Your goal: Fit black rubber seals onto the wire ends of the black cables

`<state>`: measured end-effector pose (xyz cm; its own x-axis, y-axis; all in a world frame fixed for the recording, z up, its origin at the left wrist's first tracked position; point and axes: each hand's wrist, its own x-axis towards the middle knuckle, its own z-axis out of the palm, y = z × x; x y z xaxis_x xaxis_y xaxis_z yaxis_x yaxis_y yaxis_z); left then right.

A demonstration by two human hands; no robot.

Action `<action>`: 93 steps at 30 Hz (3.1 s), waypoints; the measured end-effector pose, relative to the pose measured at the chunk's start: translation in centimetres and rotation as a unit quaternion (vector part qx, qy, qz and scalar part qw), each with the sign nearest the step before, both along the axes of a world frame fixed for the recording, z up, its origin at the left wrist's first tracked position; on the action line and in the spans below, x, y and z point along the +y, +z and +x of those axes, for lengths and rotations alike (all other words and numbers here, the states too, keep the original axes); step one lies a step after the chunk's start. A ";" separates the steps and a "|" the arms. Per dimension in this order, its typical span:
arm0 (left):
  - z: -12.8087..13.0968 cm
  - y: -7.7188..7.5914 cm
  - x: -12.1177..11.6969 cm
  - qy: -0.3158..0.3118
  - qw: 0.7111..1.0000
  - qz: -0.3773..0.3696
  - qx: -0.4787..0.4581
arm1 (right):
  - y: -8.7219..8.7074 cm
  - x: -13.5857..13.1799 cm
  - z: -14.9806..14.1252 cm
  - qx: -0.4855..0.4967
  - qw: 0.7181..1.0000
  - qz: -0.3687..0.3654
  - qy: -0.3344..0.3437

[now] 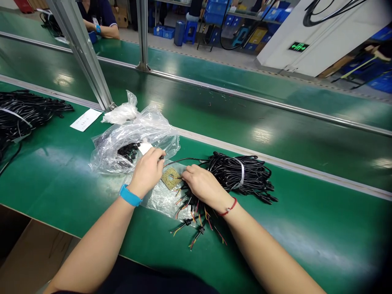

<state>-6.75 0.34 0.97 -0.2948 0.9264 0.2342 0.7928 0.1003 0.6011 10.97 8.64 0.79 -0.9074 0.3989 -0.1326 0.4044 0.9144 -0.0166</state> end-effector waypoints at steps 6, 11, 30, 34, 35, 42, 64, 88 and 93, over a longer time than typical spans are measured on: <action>0.3 0.2 -0.1 -0.011 0.999 0.015 -0.033 | 0.8 1.3 -1.5 -0.048 0.998 -0.029 -0.038; 0.2 0.1 0.0 -0.016 0.996 0.019 -0.090 | 1.1 1.3 -3.4 -0.080 0.992 -0.039 -0.090; 2.5 -1.1 0.5 -0.071 0.886 -0.063 -0.453 | -0.9 -0.7 4.0 0.366 0.930 0.001 -0.013; 2.4 -1.1 0.4 -0.087 0.893 -0.073 -0.435 | -1.0 -0.6 3.9 0.373 0.928 0.002 -0.016; 2.4 -1.0 0.4 -0.092 0.895 -0.075 -0.430 | -1.0 -0.7 4.0 0.373 0.928 0.003 -0.017; 2.3 -0.4 0.3 -0.107 0.903 -0.076 -0.410 | -0.9 -0.9 4.0 0.373 0.927 0.001 -0.036; 2.3 0.1 0.1 -0.139 0.921 -0.064 -0.358 | -1.0 -0.5 4.2 0.306 0.952 0.020 0.015; 5.1 -1.6 -0.1 -0.196 0.923 0.071 -0.324 | 0.6 -0.3 4.3 0.377 0.894 -0.241 -0.017; 5.0 -1.3 0.0 -0.242 0.951 0.085 -0.171 | 0.1 -0.4 4.0 0.364 0.896 -0.252 -0.035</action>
